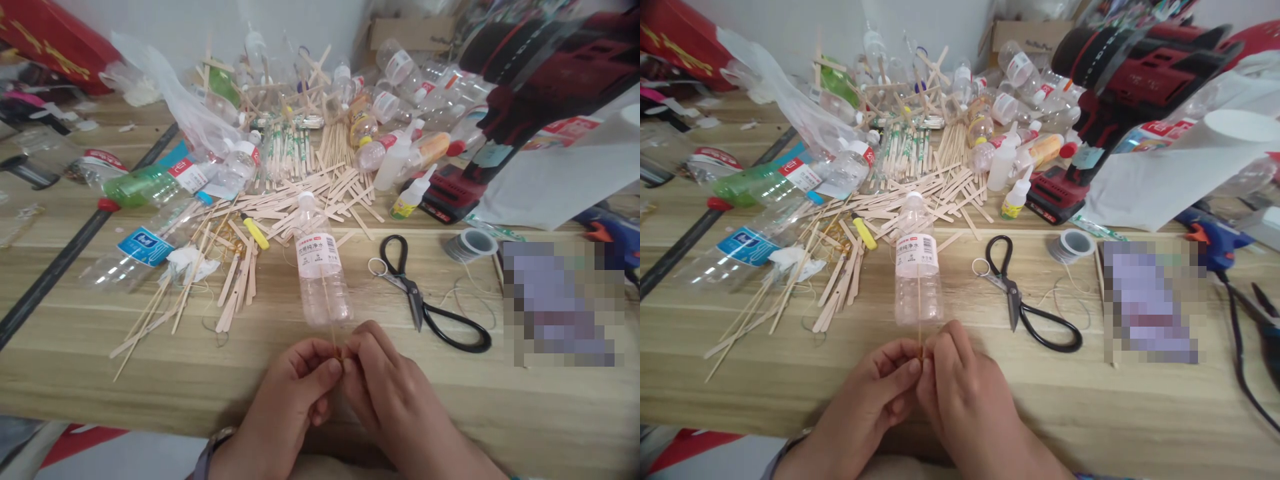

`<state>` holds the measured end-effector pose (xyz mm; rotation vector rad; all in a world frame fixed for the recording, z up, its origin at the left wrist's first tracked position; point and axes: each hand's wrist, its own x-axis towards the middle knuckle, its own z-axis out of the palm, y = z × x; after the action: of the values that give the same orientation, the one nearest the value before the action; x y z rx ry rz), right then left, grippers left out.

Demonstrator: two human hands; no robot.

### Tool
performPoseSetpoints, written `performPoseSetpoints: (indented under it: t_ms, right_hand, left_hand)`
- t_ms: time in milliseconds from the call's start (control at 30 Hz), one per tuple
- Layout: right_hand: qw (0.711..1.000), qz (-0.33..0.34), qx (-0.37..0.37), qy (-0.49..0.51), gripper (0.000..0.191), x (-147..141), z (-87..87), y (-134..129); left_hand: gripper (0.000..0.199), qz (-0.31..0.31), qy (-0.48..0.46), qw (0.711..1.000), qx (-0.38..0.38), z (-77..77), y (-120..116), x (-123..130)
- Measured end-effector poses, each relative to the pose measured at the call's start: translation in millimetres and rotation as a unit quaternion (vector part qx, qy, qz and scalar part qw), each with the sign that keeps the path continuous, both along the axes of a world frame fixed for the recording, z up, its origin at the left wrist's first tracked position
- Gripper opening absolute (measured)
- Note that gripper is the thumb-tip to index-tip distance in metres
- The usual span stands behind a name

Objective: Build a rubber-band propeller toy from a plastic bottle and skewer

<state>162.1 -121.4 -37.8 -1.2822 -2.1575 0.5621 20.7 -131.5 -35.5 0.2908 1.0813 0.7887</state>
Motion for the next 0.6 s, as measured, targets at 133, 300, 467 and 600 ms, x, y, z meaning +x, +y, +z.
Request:
performPoseSetpoints:
  t_ms: [133, 300, 467, 600]
  right_hand:
    - [0.983, -0.006, -0.119, 0.140, 0.022, 1.1, 5.8, 1.1]
    - [0.864, -0.010, -0.353, 0.359, 0.024, 2.1, 3.4, 0.1]
    - [0.773, -0.064, -0.445, 0.448, 0.027, -3.4, -4.6, -0.5]
    - [0.764, -0.107, -0.462, 0.437, 0.030, -7.8, -1.6, 1.3]
  left_hand:
    - [0.033, 0.013, -0.028, 0.999, -0.016, 2.1, -0.8, 2.0]
    - [0.033, 0.014, -0.050, 0.998, -0.017, 4.7, -1.7, 2.4]
    - [0.031, 0.024, -0.064, 0.997, -0.020, 4.0, -0.9, 3.8]
    - [0.030, 0.026, -0.067, 0.997, -0.023, 0.7, 0.0, 4.0]
